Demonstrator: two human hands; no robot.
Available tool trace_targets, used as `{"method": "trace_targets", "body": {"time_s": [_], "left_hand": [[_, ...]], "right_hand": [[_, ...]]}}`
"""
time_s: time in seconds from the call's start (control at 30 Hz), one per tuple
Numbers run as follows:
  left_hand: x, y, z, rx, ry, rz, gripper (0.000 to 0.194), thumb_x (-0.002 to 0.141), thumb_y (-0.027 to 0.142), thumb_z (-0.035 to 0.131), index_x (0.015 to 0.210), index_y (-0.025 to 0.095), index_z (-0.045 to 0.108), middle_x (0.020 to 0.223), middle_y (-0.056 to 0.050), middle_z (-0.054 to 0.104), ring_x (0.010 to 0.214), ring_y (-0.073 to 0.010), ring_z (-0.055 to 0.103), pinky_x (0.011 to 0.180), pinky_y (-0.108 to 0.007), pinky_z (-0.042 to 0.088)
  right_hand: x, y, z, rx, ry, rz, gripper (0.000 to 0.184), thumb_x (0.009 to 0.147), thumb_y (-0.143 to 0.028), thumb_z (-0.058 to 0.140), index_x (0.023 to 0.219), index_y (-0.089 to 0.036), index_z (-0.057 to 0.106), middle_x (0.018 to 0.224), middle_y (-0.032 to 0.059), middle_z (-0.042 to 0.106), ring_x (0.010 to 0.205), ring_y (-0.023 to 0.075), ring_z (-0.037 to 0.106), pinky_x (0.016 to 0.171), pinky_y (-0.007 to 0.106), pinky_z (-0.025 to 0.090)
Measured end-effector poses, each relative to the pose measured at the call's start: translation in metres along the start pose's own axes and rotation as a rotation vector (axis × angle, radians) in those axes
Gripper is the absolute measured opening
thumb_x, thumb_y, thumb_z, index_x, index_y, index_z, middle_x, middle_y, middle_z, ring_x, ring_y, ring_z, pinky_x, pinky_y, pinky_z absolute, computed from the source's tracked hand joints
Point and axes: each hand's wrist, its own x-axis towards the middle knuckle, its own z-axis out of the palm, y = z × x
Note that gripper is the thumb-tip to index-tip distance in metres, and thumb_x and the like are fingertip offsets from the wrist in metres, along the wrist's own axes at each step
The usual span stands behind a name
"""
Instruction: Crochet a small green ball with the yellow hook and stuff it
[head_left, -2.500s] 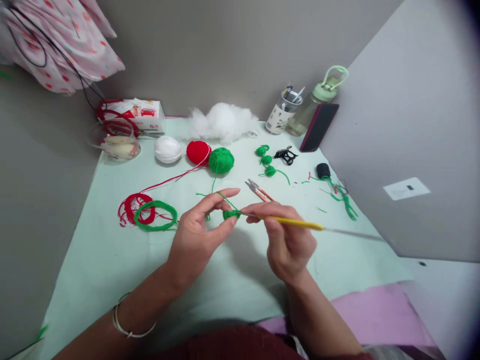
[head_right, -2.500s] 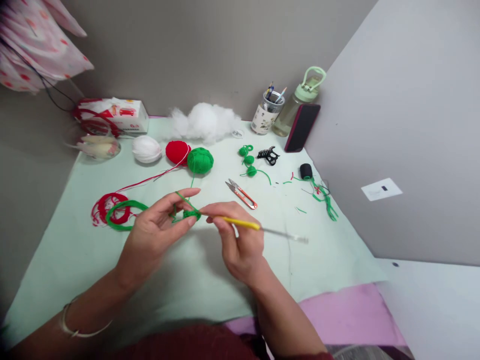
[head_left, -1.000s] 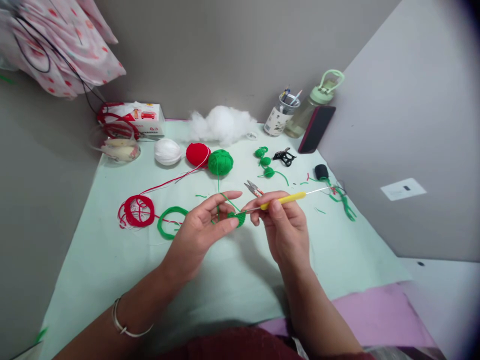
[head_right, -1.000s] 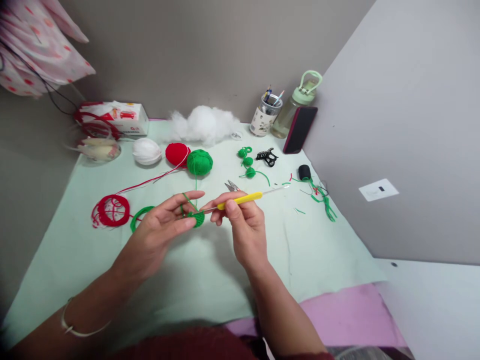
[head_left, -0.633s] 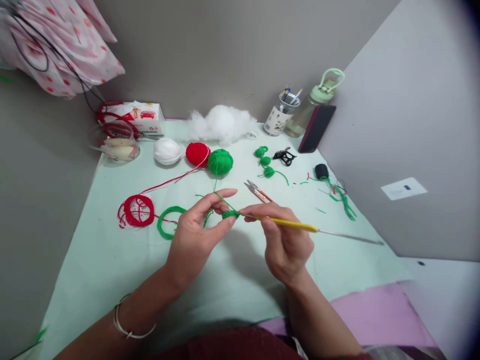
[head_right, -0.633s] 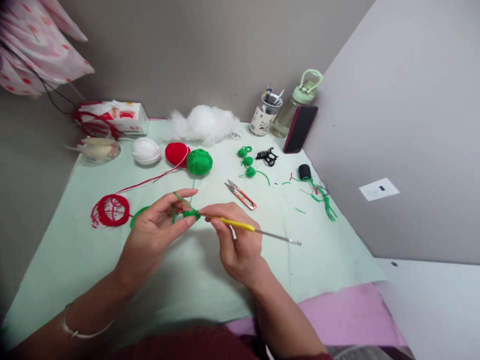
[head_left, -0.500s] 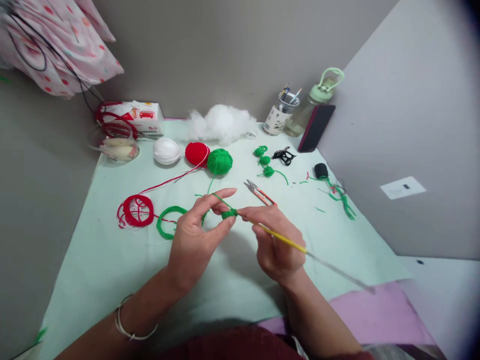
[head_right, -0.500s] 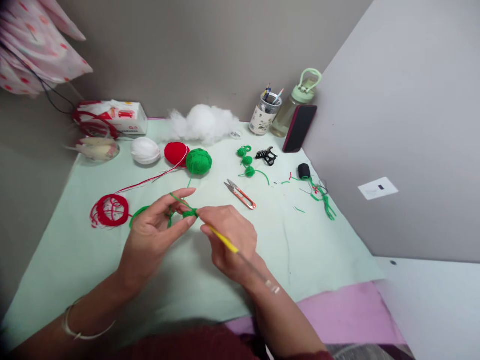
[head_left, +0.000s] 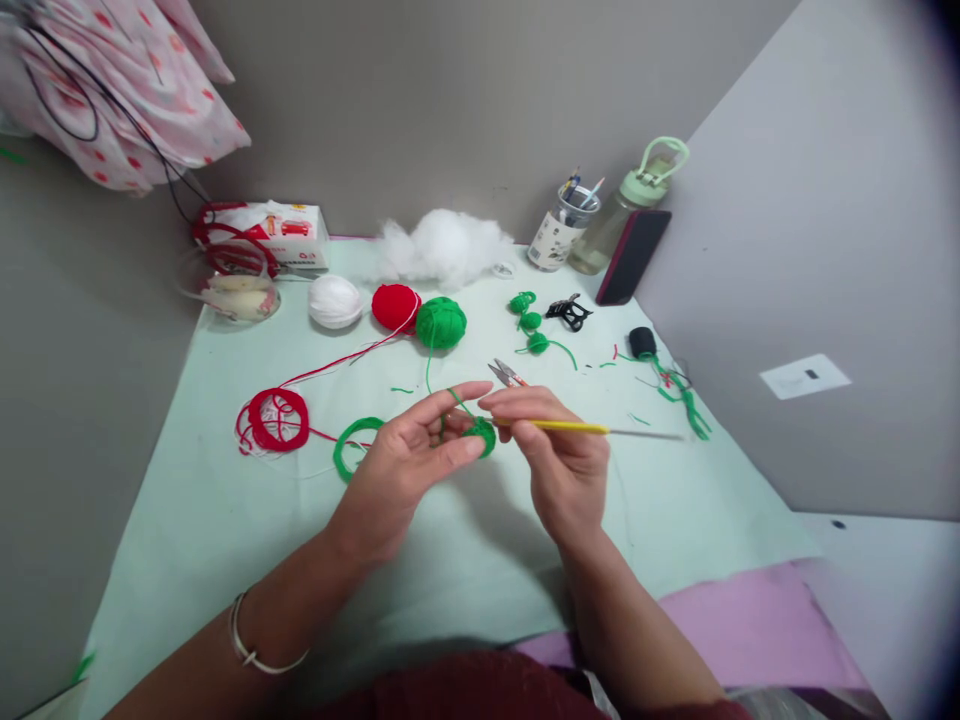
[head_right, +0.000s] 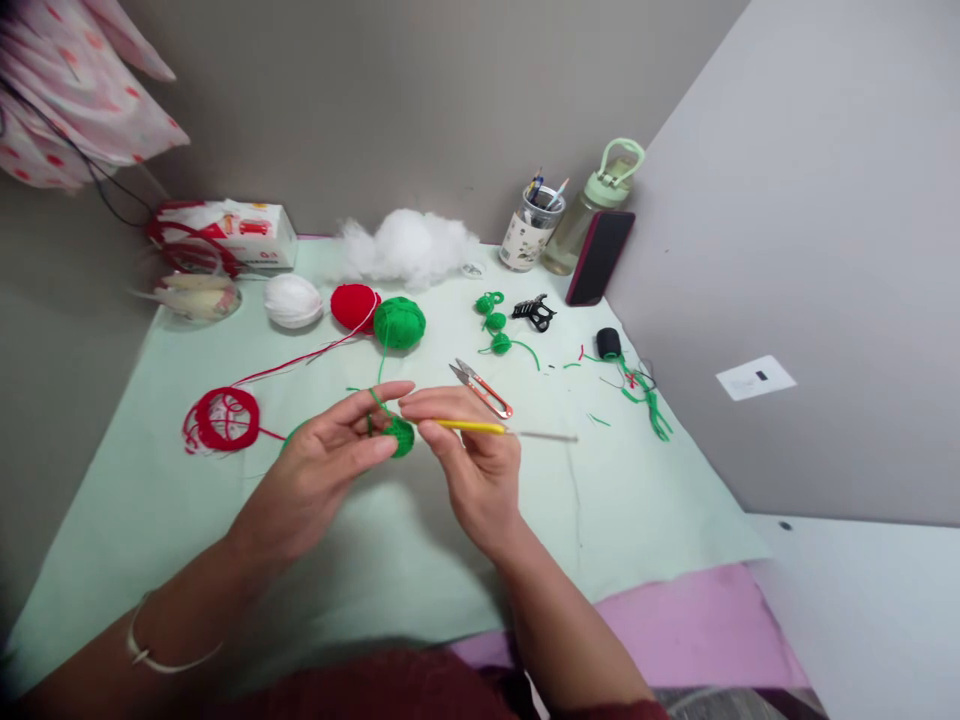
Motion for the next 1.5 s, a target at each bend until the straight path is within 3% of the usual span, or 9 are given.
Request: {"method": "trace_targets", "body": {"time_s": [0.17,0.3,0.43,0.5,0.63,0.9,1.17,1.37,1.5], "left_hand": [[-0.001,-0.002,0.003,-0.015,0.084,-0.013,0.048,0.082,0.026,0.088,0.129,0.027,0.078,0.088,0.001,0.069,0.089,-0.0155,0.061,0.089,-0.029,0.047],[0.005,-0.002,-0.001,-0.203,-0.006,-0.172,0.04,0.082,0.029,0.087,0.122,0.021,0.081,0.087,-0.001,0.07,0.085,-0.0149,0.063,0.089,-0.029,0.049],[0.008,0.0,-0.006,-0.2,0.023,-0.135,0.032,0.083,0.029,0.085,0.114,0.024,0.085,0.088,-0.001,0.069,0.083,-0.0133,0.06,0.086,-0.027,0.047],[0.006,0.001,-0.006,-0.08,0.054,-0.067,0.032,0.083,0.028,0.086,0.115,0.029,0.085,0.088,0.0,0.068,0.086,-0.0137,0.059,0.087,-0.027,0.046],[0.0,-0.001,-0.003,0.165,0.009,0.031,0.038,0.088,0.031,0.084,0.126,0.034,0.081,0.101,-0.001,0.072,0.102,-0.0184,0.061,0.098,-0.031,0.044],[-0.002,0.002,-0.002,0.175,0.039,0.047,0.04,0.087,0.029,0.083,0.127,0.03,0.078,0.095,-0.001,0.065,0.097,-0.0183,0.059,0.09,-0.031,0.047],[-0.003,0.003,-0.003,0.308,0.111,0.105,0.035,0.087,0.026,0.082,0.121,0.031,0.08,0.093,0.0,0.065,0.094,-0.0175,0.058,0.088,-0.03,0.046],[-0.005,0.001,-0.002,0.442,0.187,0.172,0.033,0.088,0.025,0.081,0.12,0.031,0.079,0.093,0.0,0.067,0.093,-0.018,0.06,0.088,-0.032,0.044],[-0.005,0.004,-0.001,0.482,0.214,0.161,0.035,0.085,0.026,0.083,0.12,0.029,0.08,0.087,0.001,0.067,0.087,-0.018,0.06,0.083,-0.033,0.044]], "right_hand": [[-0.011,-0.002,0.004,-0.321,-0.038,-0.203,0.036,0.098,-0.011,0.068,0.124,-0.035,0.078,0.108,0.0048,0.081,0.093,0.0214,0.075,0.075,0.038,0.064],[-0.011,-0.002,0.0,-0.459,-0.037,-0.358,0.043,0.095,-0.007,0.069,0.129,-0.032,0.076,0.111,0.0072,0.081,0.095,0.023,0.075,0.077,0.04,0.063],[-0.002,-0.003,-0.003,-0.1,0.121,-0.059,0.02,0.103,-0.021,0.064,0.107,-0.029,0.082,0.09,0.0035,0.079,0.071,0.0178,0.068,0.068,0.037,0.058],[0.001,-0.002,-0.002,0.062,0.088,0.069,0.017,0.104,-0.03,0.065,0.101,-0.029,0.082,0.088,0.0029,0.078,0.066,0.0158,0.064,0.063,0.035,0.055],[-0.001,0.002,0.001,0.065,0.015,0.124,0.014,0.101,-0.033,0.07,0.101,-0.029,0.083,0.094,0.0036,0.08,0.077,0.0171,0.068,0.069,0.034,0.056],[0.003,0.003,-0.002,0.213,0.079,0.268,0.023,0.102,-0.042,0.066,0.094,-0.023,0.077,0.085,0.0035,0.08,0.062,0.0139,0.064,0.059,0.03,0.054],[0.0,-0.006,-0.003,0.134,0.058,0.205,0.022,0.107,-0.037,0.059,0.1,-0.023,0.074,0.092,0.0044,0.081,0.066,0.0157,0.07,0.064,0.034,0.058],[-0.009,-0.009,-0.004,-0.121,-0.031,-0.022,0.023,0.107,-0.019,0.056,0.113,-0.027,0.076,0.097,0.0034,0.08,0.076,0.017,0.073,0.07,0.035,0.061],[-0.012,-0.007,-0.002,-0.12,-0.023,-0.164,0.024,0.105,-0.016,0.058,0.118,-0.027,0.075,0.101,0.0048,0.081,0.082,0.0185,0.076,0.075,0.036,0.063]]}}
